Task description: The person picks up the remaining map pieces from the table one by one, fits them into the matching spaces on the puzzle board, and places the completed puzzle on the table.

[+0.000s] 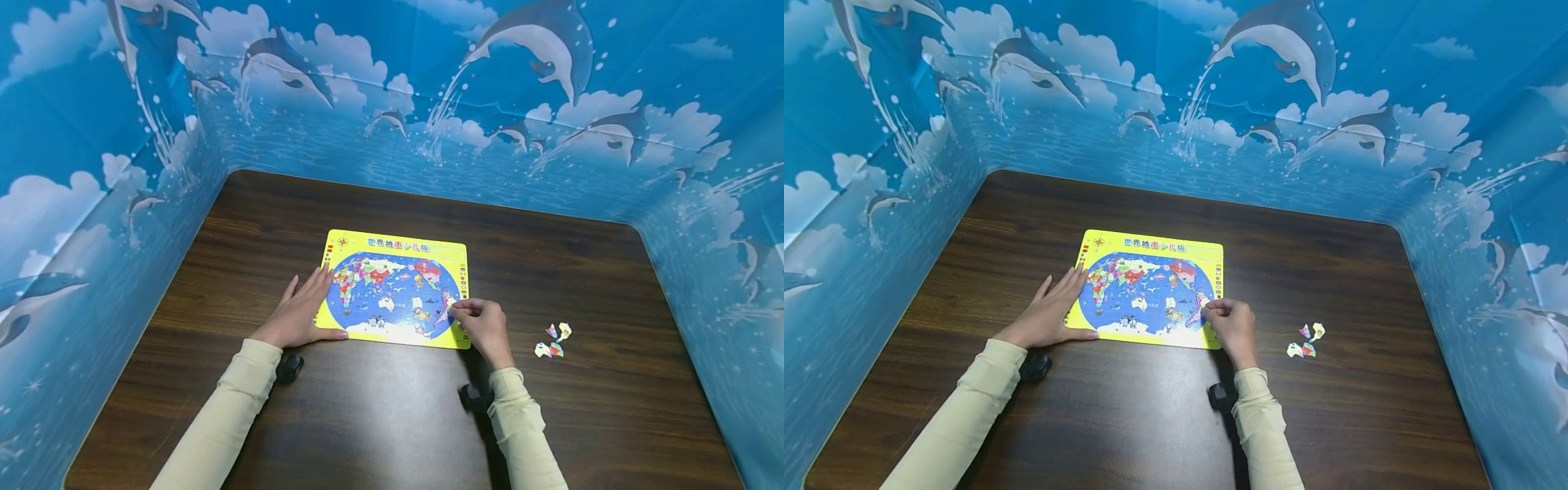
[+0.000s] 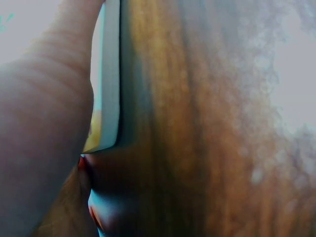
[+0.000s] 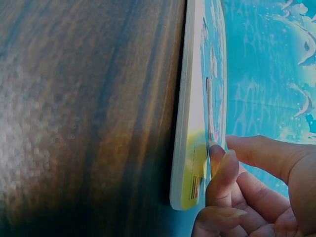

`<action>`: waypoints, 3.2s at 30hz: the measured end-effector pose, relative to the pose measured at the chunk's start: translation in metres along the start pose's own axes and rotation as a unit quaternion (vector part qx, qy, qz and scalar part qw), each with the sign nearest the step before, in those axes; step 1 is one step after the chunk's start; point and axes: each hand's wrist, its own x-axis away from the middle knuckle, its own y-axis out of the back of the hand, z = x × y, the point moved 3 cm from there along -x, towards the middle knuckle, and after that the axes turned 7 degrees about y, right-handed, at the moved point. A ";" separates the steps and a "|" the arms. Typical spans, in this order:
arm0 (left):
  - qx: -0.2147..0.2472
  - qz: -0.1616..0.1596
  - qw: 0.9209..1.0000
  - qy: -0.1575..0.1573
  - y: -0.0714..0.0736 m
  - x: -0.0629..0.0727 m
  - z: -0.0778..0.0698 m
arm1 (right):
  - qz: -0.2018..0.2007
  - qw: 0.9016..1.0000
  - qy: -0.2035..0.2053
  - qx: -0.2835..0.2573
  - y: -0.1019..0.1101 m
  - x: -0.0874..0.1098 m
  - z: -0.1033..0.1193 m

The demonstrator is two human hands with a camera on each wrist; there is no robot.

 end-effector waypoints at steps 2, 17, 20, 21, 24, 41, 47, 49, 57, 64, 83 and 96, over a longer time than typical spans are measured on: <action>0.000 0.001 1.000 0.000 0.000 0.000 0.000 | 0.001 1.000 0.000 0.001 0.000 0.000 0.000; 0.001 0.000 1.000 0.000 0.000 0.000 0.001 | -0.012 0.995 0.068 0.069 -0.009 -0.003 0.009; 0.003 0.000 1.000 -0.001 0.000 0.000 0.000 | -0.018 0.994 0.081 0.077 -0.012 -0.005 0.010; 0.003 0.001 1.000 -0.001 0.000 0.001 0.000 | -0.021 0.993 0.084 0.081 -0.012 -0.005 0.010; 0.003 0.003 1.000 0.000 0.000 0.001 -0.001 | -0.025 0.992 0.089 0.091 -0.013 -0.005 0.010; 0.001 0.009 1.000 0.003 -0.002 -0.002 0.001 | -0.035 0.991 0.084 0.101 -0.012 -0.003 0.010; 0.002 0.003 1.000 0.000 -0.002 -0.001 0.001 | -0.038 0.991 0.085 0.096 -0.012 -0.001 0.010; 0.002 0.003 1.000 -0.001 -0.001 -0.001 0.000 | -0.037 0.991 0.087 0.094 -0.013 -0.001 0.009; 0.007 0.003 1.000 -0.001 0.000 0.000 0.000 | -0.037 0.992 0.087 0.088 -0.013 0.000 0.010; 0.007 0.008 1.000 0.001 -0.001 0.000 0.001 | -0.026 0.992 0.080 0.090 -0.013 0.003 0.012; 0.001 0.007 1.000 0.001 -0.002 -0.002 0.001 | -0.011 0.992 0.076 0.096 -0.010 0.006 0.013; 0.002 0.002 1.000 -0.003 0.000 0.000 0.000 | -0.050 0.991 0.074 0.098 0.016 0.005 0.007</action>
